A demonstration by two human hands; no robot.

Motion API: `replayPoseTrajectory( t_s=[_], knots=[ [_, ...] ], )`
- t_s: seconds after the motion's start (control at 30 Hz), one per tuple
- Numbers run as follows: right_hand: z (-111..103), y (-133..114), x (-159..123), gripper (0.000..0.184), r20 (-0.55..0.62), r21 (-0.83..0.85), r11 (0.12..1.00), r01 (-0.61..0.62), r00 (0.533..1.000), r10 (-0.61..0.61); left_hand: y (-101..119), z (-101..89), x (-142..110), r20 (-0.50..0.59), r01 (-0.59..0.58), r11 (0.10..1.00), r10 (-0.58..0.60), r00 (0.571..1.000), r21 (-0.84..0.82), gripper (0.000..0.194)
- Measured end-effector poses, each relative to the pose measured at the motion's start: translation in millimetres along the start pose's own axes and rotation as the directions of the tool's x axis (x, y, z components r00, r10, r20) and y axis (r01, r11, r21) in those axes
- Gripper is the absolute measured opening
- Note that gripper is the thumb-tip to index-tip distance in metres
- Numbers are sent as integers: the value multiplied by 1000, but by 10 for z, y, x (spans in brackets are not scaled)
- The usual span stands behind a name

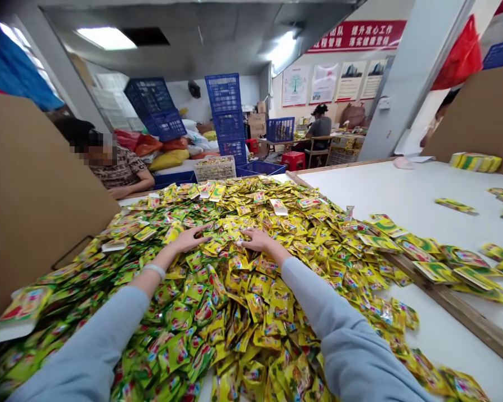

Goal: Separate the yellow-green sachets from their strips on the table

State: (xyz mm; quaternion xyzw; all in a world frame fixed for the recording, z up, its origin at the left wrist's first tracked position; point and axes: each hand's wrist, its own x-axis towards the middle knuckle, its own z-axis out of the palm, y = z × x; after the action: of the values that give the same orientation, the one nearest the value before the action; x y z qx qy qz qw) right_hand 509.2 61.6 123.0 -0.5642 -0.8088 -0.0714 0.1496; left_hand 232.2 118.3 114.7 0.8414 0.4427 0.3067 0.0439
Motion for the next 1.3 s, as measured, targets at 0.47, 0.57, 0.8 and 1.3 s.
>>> replayPoseTrajectory(
  t_s=[0.47, 0.57, 0.8, 1.3],
  knots=[
    [-72, -388, -1226, 66, 92, 83, 987, 141, 985, -148, 557, 172, -1321, -40, -141, 980, 137, 990, -142, 48],
    [-325, -380, -1338, 60, 49, 100, 983, 156, 986, -161, 623, 45, -1422, -54, -142, 973, 134, 989, -180, 53],
    [-606, 63, -2392, 59, -215, 90, 996, 1, 976, 19, -37, -560, -2288, -301, -42, 962, -42, 953, -268, 53],
    [484, -1425, -2372, 22, -403, -94, 981, 167, 895, -191, -987, 314, -2909, -475, 563, 766, -638, 606, -311, 29]
  ],
)
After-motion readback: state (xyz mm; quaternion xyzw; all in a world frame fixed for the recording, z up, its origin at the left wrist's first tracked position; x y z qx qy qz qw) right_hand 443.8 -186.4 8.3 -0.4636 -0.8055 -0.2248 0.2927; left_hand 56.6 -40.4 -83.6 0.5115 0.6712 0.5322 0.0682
